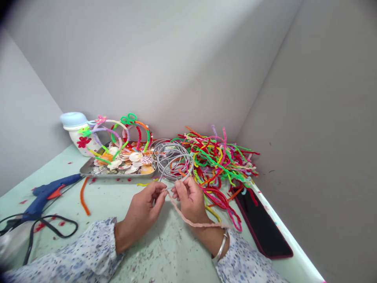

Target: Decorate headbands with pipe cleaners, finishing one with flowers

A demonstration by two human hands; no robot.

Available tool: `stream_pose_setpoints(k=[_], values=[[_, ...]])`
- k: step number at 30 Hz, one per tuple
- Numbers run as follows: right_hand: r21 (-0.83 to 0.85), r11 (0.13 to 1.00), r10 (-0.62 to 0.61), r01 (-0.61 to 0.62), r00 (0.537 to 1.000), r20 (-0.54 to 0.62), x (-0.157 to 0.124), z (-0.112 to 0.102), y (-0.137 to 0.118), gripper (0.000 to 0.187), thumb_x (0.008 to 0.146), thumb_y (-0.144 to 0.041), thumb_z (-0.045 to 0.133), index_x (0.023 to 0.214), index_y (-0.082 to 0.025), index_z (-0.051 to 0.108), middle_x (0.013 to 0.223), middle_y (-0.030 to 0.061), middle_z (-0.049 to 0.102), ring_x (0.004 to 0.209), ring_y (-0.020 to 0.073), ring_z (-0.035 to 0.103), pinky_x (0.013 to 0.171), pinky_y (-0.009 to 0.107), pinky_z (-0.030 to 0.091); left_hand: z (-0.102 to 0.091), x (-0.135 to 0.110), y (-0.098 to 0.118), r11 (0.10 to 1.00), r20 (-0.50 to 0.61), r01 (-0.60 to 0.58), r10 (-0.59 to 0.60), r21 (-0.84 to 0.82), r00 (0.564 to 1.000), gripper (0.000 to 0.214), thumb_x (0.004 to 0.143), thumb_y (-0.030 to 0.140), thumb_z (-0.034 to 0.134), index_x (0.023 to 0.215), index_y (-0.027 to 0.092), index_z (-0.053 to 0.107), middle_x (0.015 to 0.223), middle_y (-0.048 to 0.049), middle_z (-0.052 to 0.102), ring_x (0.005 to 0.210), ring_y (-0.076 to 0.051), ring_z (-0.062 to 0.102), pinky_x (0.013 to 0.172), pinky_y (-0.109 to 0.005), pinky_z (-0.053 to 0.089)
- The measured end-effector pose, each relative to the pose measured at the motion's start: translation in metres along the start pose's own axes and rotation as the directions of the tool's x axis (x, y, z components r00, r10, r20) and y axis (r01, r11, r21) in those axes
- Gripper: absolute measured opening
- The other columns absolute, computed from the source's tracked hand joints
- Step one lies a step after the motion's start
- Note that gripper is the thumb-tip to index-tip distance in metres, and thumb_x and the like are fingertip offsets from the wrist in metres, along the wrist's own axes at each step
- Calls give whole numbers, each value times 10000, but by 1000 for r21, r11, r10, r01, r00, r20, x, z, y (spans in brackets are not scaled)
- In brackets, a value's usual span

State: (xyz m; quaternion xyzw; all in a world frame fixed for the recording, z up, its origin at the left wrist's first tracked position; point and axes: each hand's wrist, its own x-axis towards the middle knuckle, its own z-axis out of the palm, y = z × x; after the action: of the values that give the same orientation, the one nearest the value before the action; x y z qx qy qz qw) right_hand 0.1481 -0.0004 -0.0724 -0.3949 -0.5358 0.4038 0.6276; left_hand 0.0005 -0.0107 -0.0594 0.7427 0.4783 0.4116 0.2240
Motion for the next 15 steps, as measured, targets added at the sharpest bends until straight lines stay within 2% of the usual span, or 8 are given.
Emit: stream_pose_setpoints(k=[6, 15], values=[[13, 1000, 24, -24, 1000, 2, 1, 1, -3, 221, 882, -373, 541, 763, -186, 545, 640, -20, 604, 540, 100, 561, 526, 226, 444, -1, -1, 1, 997, -70, -71, 72, 19, 995, 79, 854, 209, 500, 874, 203, 577, 738, 7, 596, 642, -117, 524, 609, -230, 394], [-67, 998, 4, -1, 999, 48, -3, 1, -10, 235, 903, -367, 499, 752, -189, 519, 639, -26, 551, 557, 108, 512, 554, 244, 423, 0, 0, 1, 993, -123, -68, 80, 95, 989, 61, 783, 152, 539, 754, 185, 581, 646, 27, 566, 565, -98, 486, 557, -216, 373]])
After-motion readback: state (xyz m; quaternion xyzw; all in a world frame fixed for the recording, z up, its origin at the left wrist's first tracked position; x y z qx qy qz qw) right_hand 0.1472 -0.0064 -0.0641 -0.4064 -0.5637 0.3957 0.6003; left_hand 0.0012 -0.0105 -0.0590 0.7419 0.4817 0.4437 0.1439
